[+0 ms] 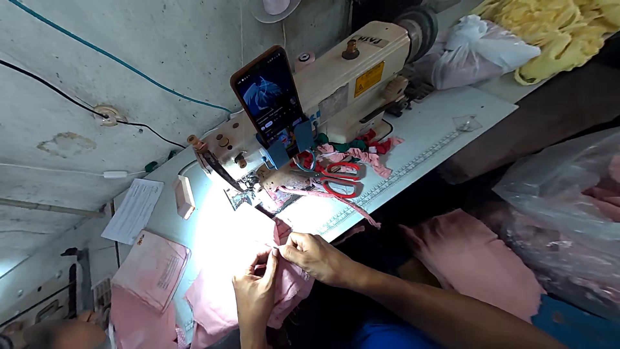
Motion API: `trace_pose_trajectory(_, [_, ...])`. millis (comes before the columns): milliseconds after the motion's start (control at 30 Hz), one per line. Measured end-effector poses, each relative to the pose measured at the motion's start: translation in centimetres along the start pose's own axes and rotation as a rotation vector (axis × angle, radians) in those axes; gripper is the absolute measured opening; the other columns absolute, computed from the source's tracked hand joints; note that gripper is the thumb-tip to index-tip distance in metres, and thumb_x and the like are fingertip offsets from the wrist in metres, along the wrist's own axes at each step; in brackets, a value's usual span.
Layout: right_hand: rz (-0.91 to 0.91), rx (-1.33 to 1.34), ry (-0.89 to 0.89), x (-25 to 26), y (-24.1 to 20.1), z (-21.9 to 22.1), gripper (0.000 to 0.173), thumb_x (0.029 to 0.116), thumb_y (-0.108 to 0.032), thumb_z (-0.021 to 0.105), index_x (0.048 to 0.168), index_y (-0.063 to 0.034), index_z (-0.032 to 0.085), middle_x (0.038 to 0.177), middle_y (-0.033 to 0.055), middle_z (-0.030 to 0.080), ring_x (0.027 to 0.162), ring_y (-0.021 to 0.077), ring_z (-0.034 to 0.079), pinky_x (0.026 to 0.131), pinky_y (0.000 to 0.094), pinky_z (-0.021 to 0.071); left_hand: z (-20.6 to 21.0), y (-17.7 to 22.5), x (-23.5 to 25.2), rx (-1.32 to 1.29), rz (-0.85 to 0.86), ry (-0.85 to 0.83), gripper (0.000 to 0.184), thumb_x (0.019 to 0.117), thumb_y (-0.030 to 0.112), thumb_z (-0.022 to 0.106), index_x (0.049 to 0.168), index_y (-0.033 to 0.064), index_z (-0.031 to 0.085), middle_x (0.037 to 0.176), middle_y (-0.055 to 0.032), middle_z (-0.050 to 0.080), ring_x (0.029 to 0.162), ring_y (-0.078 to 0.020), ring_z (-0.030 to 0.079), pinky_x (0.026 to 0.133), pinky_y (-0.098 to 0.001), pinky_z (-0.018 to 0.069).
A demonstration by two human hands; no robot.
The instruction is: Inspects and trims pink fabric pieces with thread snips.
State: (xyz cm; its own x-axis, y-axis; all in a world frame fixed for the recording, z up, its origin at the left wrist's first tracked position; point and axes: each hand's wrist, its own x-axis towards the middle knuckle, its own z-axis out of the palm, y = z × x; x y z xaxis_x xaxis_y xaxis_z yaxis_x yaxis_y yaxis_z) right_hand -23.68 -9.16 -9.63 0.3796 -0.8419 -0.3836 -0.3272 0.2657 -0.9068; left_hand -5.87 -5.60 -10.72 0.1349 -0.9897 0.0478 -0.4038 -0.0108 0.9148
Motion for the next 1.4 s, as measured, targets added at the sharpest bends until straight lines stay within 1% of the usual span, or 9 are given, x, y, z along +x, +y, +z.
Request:
trace_pose_trajectory(100, [0.007, -0.025, -0.026, 0.0, 0.0, -0.3, 0.034, 0.1031, -0.042, 0.054, 0.089, -0.0114, 0.060, 0.072, -0.0004, 0.051, 0.067, 0.0118, 0.052, 0.064, 0.0341, 0.0435, 0.2, -0.1, 0.0, -0.013, 0.004, 0.032, 0.015, 0.0930, 0.020, 0.072, 0.092, 0.0058, 0.077, 0.081, -0.0014, 0.075, 0.071, -0.0102, 0.073, 0.066, -0.0258, 0.0631])
trace_pose_trajectory(300, [0.016, 0.055, -0.036, 0.6, 0.6, -0.2, 0.033, 0.1036, -0.039, 0.053, 0.084, -0.0126, 0.058, 0.070, -0.0021, 0.051, 0.063, 0.0093, 0.051, 0.061, 0.0316, 0.0429, 0.4, 0.0, -0.1, -0.006, -0.002, 0.048, 0.014, 0.0929, 0.019, 0.073, 0.091, 0.0062, 0.078, 0.080, -0.0008, 0.075, 0.071, -0.0088, 0.073, 0.066, -0.0249, 0.0629])
trace_pose_trajectory(467, [0.012, 0.161, -0.037, 1.0, 0.9, 0.0, 0.032, 0.1049, -0.035, 0.051, 0.084, -0.0126, 0.059, 0.067, -0.0045, 0.050, 0.059, 0.0061, 0.048, 0.057, 0.0268, 0.0405, 0.4, 0.2, 0.1, 0.008, -0.013, 0.026, 0.015, 0.0943, 0.020, 0.073, 0.093, 0.0067, 0.078, 0.081, 0.0005, 0.075, 0.072, -0.0071, 0.072, 0.067, -0.0231, 0.0619])
trace_pose_trajectory(567, [0.025, 0.237, -0.047, 0.7, 0.3, -0.4, 0.030, 0.1070, -0.030, 0.049, 0.088, -0.0105, 0.062, 0.067, -0.0053, 0.050, 0.057, 0.0040, 0.047, 0.056, 0.0232, 0.0410, 0.2, 0.6, 0.5, 0.064, 0.004, -0.004, 0.016, 0.0955, 0.021, 0.071, 0.094, 0.0064, 0.077, 0.080, 0.0025, 0.074, 0.070, -0.0036, 0.070, 0.065, -0.0209, 0.0602])
trace_pose_trajectory(800, [-0.002, 0.416, -0.099, 0.0, 1.3, -0.5, 0.034, 0.1099, -0.028, 0.043, 0.091, -0.0087, 0.063, 0.059, -0.0032, 0.045, 0.046, 0.0040, 0.037, 0.043, 0.0185, 0.0312, 0.1, 0.9, 0.2, 0.063, -0.044, -0.047, 0.011, 0.0973, 0.022, 0.071, 0.095, 0.0128, 0.077, 0.081, 0.0043, 0.074, 0.068, -0.0053, 0.070, 0.061, -0.0249, 0.0604])
trace_pose_trajectory(1033, [-0.024, 0.353, -0.082, -0.2, 1.4, -0.4, 0.033, 0.1092, -0.026, 0.046, 0.086, -0.0083, 0.061, 0.059, -0.0009, 0.047, 0.045, 0.0049, 0.038, 0.043, 0.0189, 0.0304, 0.0, 0.7, 0.2, -0.004, -0.024, -0.055, 0.011, 0.0987, 0.019, 0.070, 0.100, 0.0095, 0.077, 0.084, 0.0011, 0.075, 0.072, -0.0076, 0.072, 0.065, -0.0261, 0.0622])
trace_pose_trajectory(1133, [-0.041, 0.322, -0.070, -0.3, 1.7, -0.4, 0.033, 0.1087, -0.026, 0.048, 0.084, -0.0084, 0.060, 0.059, -0.0006, 0.048, 0.046, 0.0056, 0.039, 0.043, 0.0196, 0.0308, 0.0, 0.8, 0.1, -0.019, 0.000, -0.052, 0.010, 0.0990, 0.017, 0.070, 0.101, 0.0082, 0.075, 0.084, 0.0011, 0.074, 0.069, -0.0069, 0.070, 0.062, -0.0242, 0.0604])
trace_pose_trajectory(1267, [-0.102, 0.148, 0.047, -0.2, 2.2, 0.0, 0.027, 0.1052, -0.027, 0.054, 0.085, -0.0106, 0.060, 0.062, 0.0009, 0.053, 0.052, 0.0100, 0.050, 0.048, 0.0263, 0.0405, 0.1, 0.7, 0.1, -0.030, 0.018, -0.055, 0.010, 0.0993, 0.016, 0.069, 0.102, 0.0083, 0.075, 0.085, 0.0009, 0.074, 0.069, -0.0073, 0.070, 0.063, -0.0242, 0.0605])
trace_pose_trajectory(1400, [-0.163, -0.073, 0.202, -0.8, 1.6, 0.6, 0.020, 0.1013, -0.030, 0.061, 0.089, -0.0152, 0.062, 0.060, -0.0039, 0.053, 0.049, 0.0070, 0.049, 0.046, 0.0266, 0.0400, 0.2, 0.8, 0.0, -0.011, 0.002, -0.058, 0.010, 0.0994, 0.017, 0.069, 0.101, 0.0096, 0.075, 0.083, 0.0017, 0.074, 0.069, -0.0067, 0.069, 0.062, -0.0242, 0.0598])
